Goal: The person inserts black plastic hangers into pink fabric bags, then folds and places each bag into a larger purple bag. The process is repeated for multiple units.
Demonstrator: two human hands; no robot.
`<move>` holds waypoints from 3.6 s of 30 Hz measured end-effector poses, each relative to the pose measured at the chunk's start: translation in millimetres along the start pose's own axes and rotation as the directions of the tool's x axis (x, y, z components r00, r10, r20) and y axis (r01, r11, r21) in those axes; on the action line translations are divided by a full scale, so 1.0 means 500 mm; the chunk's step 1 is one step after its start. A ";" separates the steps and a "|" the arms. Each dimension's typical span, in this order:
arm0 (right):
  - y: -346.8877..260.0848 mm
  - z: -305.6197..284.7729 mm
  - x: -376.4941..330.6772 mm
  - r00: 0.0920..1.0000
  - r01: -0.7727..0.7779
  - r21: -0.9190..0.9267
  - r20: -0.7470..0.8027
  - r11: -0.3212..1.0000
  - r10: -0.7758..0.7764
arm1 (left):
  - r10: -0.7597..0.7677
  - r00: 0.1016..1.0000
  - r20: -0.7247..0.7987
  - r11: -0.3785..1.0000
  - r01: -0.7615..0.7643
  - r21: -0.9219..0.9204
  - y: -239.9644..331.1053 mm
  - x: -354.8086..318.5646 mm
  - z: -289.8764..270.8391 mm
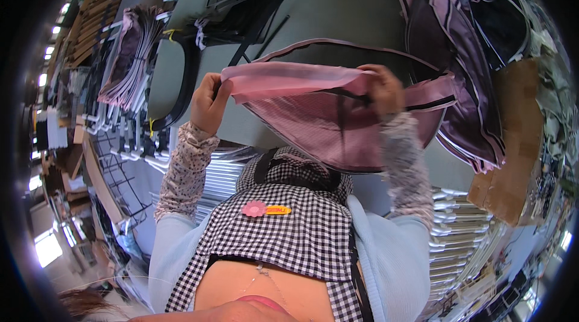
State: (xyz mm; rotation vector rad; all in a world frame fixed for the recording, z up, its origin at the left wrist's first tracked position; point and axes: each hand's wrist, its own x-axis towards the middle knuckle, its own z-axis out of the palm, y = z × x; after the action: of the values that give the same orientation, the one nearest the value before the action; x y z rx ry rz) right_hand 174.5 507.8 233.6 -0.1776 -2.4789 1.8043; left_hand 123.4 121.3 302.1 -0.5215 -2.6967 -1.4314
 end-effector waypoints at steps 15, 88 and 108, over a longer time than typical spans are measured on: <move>-0.260 0.087 -0.127 0.676 0.712 -0.538 0.349 0.452 -0.650 | -0.166 0.945 0.281 0.724 0.310 -0.616 0.133 -0.033 0.180; -0.314 -0.208 -0.184 0.872 0.396 -0.536 -0.035 0.746 -0.488 | 0.412 0.861 0.300 0.863 -0.263 -0.432 0.235 0.048 -0.016; -0.289 0.142 -0.132 0.428 0.839 -0.434 0.152 0.329 -0.891 | 0.519 0.792 0.321 0.586 -0.057 -0.808 0.246 0.030 0.145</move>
State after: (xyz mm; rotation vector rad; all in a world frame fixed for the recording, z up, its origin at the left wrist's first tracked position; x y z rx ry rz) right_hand 223.4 388.2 350.1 0.8728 -2.0991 0.6923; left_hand 156.4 248.0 361.6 -1.5569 -1.9002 -2.5888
